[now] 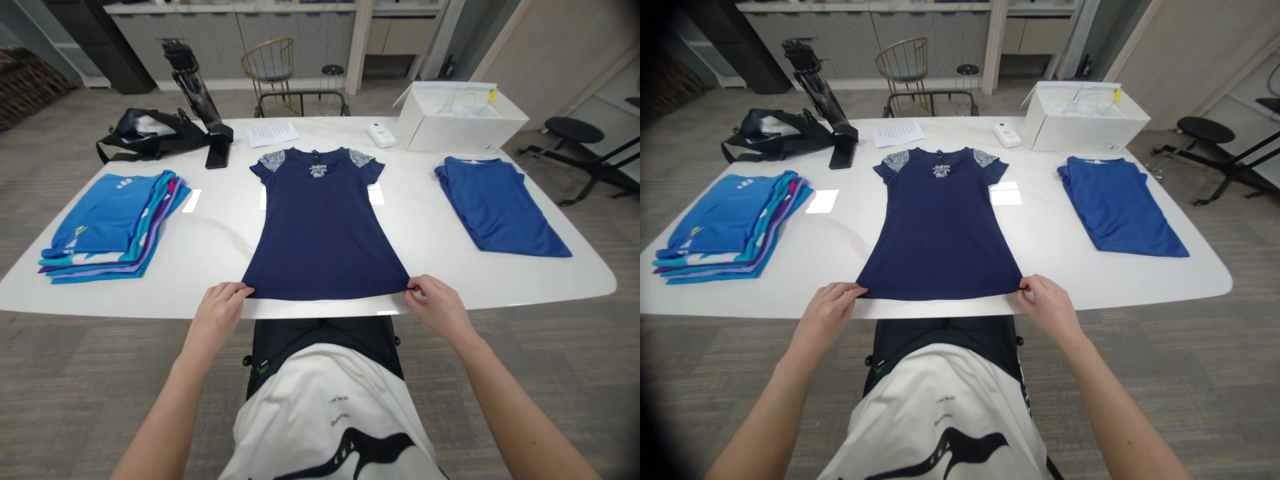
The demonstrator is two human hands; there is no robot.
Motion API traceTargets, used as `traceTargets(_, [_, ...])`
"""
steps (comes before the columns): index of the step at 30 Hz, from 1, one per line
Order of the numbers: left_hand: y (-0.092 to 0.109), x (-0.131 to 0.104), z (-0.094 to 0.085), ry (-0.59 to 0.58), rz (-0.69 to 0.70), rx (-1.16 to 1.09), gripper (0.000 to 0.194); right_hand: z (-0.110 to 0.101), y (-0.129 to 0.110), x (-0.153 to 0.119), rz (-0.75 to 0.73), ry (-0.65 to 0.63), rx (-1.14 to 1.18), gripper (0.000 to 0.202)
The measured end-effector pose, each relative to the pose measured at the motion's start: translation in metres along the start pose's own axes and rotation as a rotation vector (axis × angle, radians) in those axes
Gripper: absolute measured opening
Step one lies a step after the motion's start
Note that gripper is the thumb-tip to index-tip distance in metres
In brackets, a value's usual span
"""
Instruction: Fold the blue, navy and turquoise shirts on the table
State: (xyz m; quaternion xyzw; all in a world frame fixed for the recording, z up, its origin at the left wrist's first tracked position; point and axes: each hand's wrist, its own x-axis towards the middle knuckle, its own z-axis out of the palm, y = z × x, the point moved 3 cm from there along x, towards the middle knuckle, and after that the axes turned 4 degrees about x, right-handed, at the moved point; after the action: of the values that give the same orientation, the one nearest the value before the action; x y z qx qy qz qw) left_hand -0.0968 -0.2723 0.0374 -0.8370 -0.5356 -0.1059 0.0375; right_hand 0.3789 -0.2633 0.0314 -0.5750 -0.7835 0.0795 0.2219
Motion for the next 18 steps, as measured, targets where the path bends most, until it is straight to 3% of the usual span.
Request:
traceTargets(3, [0.002,-0.002,-0.005,0.068,-0.073,0.027,0.031,-0.003,-0.009,0.003,0.002,0.058,-0.019,0.005])
traceTargets(8, [0.008,0.0,0.0,0.033,-0.065,0.002,0.03,0.007,-0.004,0.003,0.117,0.104,-0.095,0.006])
traceTargets(11, [0.012,-0.001,0.002,0.136,-0.098,-0.031,0.031,0.014,0.0,0.001,0.188,0.135,-0.069,0.019])
traceTargets(15, [0.017,-0.004,0.005,0.284,-0.139,-0.056,0.03,0.016,-0.006,-0.004,0.165,0.192,-0.041,0.03])
traceTargets(18, [0.017,-0.007,0.009,0.312,-0.161,-0.058,0.026,0.012,-0.007,-0.01,0.172,0.293,-0.03,0.03])
